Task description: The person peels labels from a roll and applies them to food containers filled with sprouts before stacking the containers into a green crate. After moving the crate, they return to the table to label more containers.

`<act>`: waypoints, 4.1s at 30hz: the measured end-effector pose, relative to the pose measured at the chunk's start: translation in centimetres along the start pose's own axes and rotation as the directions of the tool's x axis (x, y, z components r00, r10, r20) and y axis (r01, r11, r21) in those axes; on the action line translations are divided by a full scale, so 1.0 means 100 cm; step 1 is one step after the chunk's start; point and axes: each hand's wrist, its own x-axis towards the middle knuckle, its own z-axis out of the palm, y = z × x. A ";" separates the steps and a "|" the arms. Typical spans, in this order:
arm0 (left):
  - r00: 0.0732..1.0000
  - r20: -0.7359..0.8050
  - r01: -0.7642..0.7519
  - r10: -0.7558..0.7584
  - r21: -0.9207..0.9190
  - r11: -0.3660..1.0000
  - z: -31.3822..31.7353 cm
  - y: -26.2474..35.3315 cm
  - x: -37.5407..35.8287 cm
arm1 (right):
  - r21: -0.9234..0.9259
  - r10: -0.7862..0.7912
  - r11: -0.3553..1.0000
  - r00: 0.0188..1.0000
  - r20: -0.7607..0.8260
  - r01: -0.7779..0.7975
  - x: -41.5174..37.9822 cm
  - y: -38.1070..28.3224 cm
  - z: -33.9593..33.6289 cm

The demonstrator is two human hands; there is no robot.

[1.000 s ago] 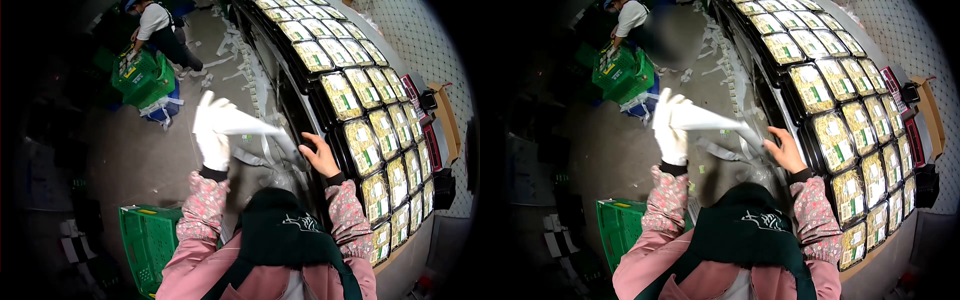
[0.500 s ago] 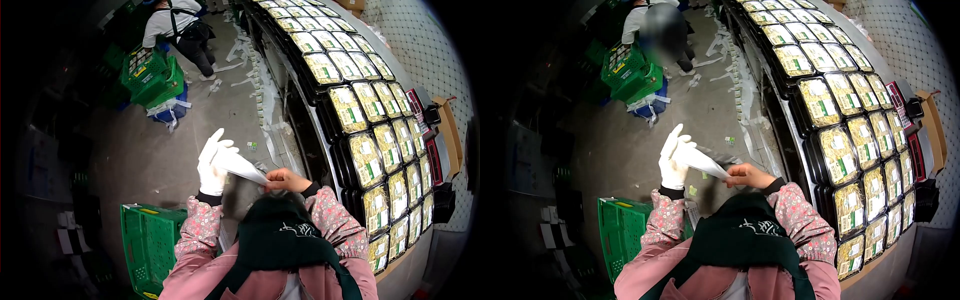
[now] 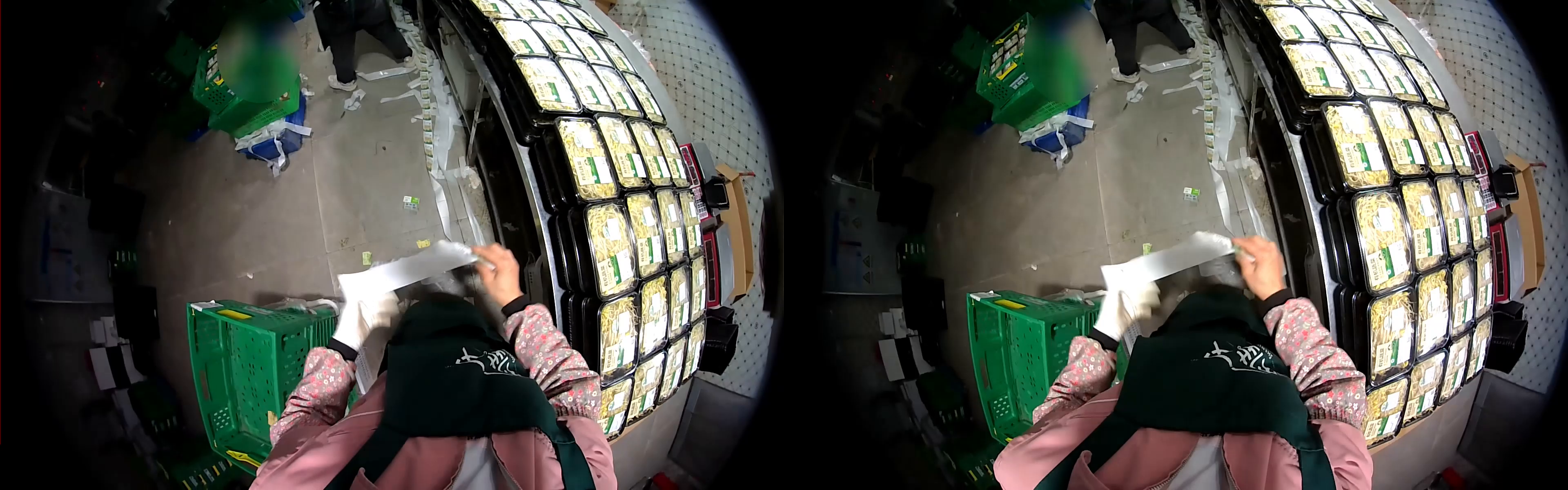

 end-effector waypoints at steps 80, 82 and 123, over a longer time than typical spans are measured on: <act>0.774 0.628 -0.628 -0.079 0.778 0.028 0.227 -0.103 0.163 | 0.876 0.519 -0.049 0.737 0.433 -0.481 -0.063 -0.010 -0.091; 0.849 0.480 -0.466 -0.220 0.877 0.113 0.210 -0.101 0.173 | 0.906 0.457 -0.170 0.784 0.420 -0.387 -0.066 -0.008 -0.095; 0.964 0.255 -0.225 0.076 0.934 -0.279 0.146 -0.157 0.358 | 0.404 0.740 0.669 0.608 -0.288 -0.624 -0.222 -0.088 -0.133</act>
